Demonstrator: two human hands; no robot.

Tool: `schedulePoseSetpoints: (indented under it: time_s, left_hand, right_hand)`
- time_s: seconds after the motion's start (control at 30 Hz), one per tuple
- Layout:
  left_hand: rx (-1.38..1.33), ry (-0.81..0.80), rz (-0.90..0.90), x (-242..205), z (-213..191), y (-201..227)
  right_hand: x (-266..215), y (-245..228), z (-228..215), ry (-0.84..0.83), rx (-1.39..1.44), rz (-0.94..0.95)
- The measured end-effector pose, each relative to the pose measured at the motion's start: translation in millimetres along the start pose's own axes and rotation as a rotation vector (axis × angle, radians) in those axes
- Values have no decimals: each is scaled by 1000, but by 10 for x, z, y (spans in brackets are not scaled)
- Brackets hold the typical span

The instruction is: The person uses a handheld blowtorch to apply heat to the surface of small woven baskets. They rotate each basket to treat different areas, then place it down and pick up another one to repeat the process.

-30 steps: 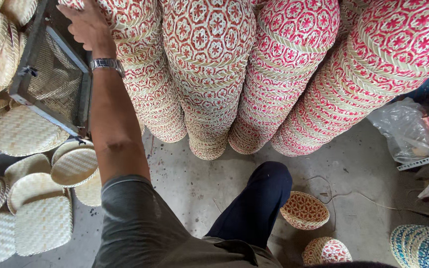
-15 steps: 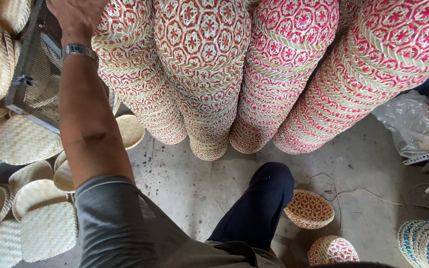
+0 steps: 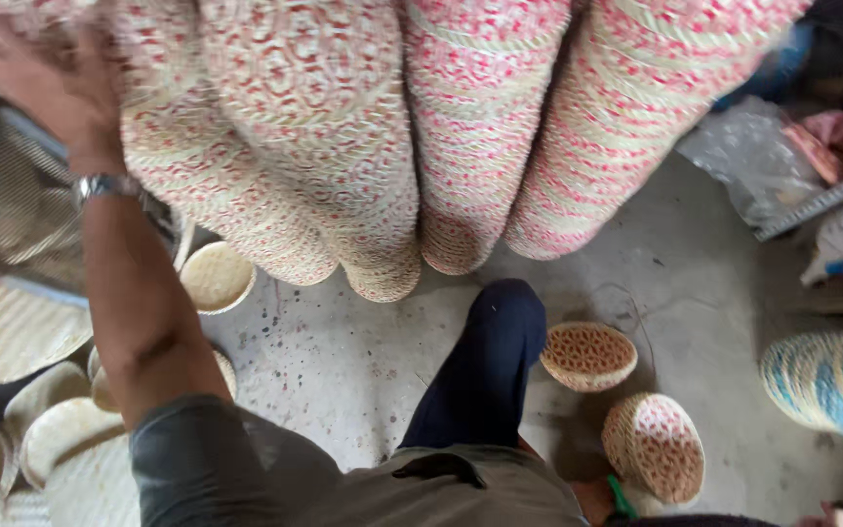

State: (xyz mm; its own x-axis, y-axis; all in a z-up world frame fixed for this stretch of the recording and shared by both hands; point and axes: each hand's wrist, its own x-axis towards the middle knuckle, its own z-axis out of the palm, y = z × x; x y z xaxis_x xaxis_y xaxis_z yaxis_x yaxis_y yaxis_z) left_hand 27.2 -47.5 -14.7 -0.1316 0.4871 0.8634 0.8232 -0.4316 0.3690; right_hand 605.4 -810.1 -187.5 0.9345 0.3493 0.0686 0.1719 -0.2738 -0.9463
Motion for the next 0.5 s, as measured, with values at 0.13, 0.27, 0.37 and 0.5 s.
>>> schedulePoseSetpoints:
  time_s: [0.13, 0.27, 0.37, 0.5]
  left_hand:
    - [-167, -9, -342, -934, -213, 807]
    - [-222, -118, 137, -2236, -491, 2131]
    - [-553, -396, 281, -3060, -448, 3213]
    - [-925, -977, 427, -4108, -217, 4258]
  right_hand:
    - [-403, -103, -322, 28, 43, -36]
    - [-593, -344, -374, 57, 128, 68]
    - [-519, -392, -422, 77, 45, 186]
    - [-291, -164, -554, 44, 161, 241]
